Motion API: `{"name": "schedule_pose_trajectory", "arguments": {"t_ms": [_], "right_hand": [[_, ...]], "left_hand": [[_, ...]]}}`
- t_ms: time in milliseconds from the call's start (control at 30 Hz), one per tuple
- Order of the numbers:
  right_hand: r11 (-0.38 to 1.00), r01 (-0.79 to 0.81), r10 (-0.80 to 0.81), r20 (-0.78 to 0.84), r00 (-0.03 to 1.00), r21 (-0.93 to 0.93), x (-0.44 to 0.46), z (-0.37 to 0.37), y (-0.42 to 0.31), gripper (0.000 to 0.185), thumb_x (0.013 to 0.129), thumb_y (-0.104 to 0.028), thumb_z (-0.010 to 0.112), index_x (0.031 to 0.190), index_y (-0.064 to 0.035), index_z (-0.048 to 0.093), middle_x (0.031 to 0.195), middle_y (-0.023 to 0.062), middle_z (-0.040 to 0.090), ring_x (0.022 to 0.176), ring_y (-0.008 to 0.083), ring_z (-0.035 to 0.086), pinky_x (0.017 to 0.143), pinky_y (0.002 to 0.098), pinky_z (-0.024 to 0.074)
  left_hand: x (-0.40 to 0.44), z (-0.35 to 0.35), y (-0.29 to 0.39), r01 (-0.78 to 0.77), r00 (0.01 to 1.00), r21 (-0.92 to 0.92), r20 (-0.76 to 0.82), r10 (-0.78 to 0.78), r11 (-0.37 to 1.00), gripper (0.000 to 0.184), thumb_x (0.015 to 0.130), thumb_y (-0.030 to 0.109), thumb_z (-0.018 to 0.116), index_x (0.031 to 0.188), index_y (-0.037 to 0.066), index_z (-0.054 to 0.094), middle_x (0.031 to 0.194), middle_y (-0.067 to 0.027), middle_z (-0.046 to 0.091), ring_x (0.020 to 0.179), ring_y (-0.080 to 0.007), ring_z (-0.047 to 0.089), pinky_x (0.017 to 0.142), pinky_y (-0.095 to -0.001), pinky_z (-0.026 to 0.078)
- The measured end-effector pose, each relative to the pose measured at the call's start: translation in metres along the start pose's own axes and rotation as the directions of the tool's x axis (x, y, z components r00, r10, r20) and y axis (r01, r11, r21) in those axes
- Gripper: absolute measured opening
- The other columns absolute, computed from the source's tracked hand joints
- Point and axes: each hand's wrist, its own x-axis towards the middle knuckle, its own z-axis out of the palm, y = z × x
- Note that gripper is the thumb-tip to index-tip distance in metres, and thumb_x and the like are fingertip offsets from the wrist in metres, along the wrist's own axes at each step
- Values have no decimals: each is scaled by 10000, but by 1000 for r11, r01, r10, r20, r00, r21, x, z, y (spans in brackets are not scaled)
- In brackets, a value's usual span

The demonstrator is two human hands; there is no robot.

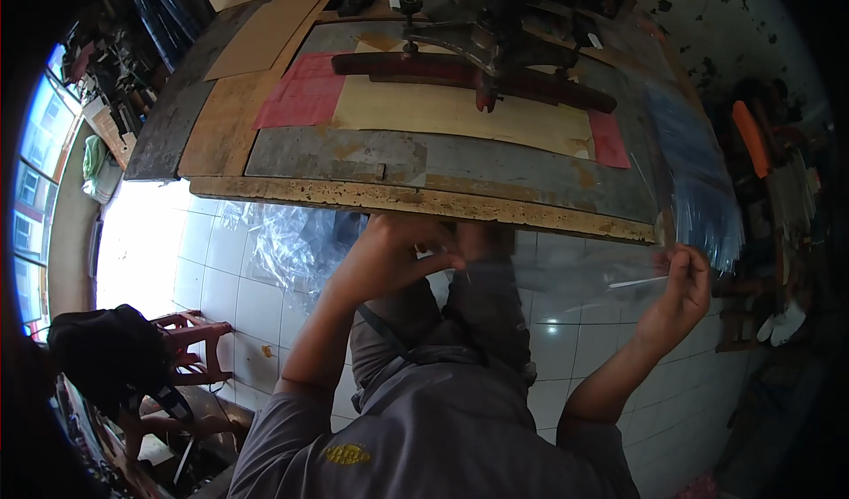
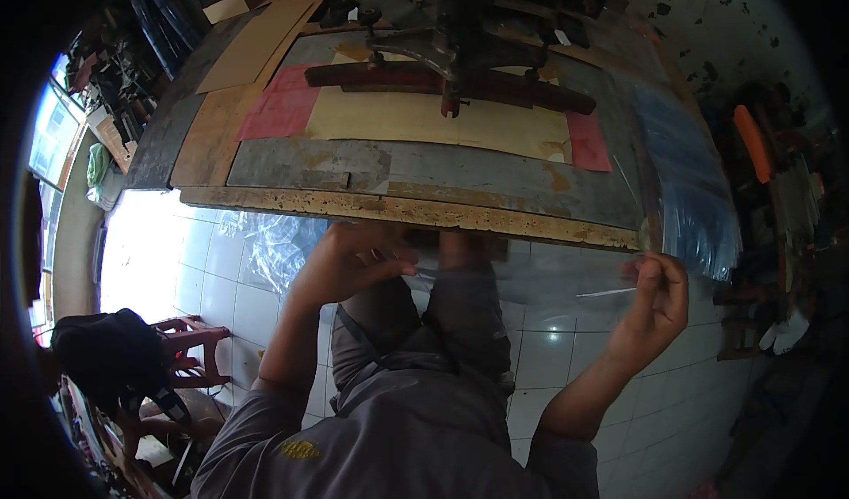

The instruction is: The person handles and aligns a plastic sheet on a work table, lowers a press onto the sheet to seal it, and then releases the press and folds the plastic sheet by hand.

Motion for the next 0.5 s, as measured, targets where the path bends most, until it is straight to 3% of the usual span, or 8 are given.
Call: {"name": "schedule_pose_trajectory", "arguments": {"t_ms": [33,233,333,433,500], "right_hand": [[1000,-13,13,3,1000,-3,1,-1,2,245,1024,-217,695,1067,24,681,949,73,673,819,148,646,771,296,516],[994,-82,82,0,997,65,22,-1,11,251,1032,-225,684,1107,15,685,957,56,688,787,139,648,729,281,486],[985,-122,121,18,992,121,38,-1,11,239,1032,-226,684,1099,3,696,947,36,678,758,117,630,708,270,479],[975,-159,148,79,986,154,49,5,15,226,1030,-229,685,1089,-12,707,933,18,670,730,93,613,662,253,479],[961,-209,187,131,974,180,49,14,22,220,1028,-234,687,1082,-22,714,923,7,665,714,79,605,628,242,479]], "left_hand": [[0,-4,3,40,999,-32,26,-39,999,110,866,73,840,917,27,754,967,-58,788,909,-125,748,735,-252,588],[4,10,-1,-28,985,-292,-169,-23,956,203,856,0,834,1019,-8,712,983,-73,764,906,-129,736,786,-273,594],[15,6,20,-175,964,-643,-267,-5,746,256,884,-6,798,1119,-11,696,1025,-58,754,979,-138,738,850,-280,593],[24,-10,36,-236,947,-608,-318,41,758,365,854,-90,791,1187,-18,660,1032,-90,739,985,-154,726,839,-283,591],[26,-20,38,-205,952,-506,-303,50,838,394,849,-99,788,1215,-24,659,1034,-80,738,990,-145,718,855,-278,588]]}}
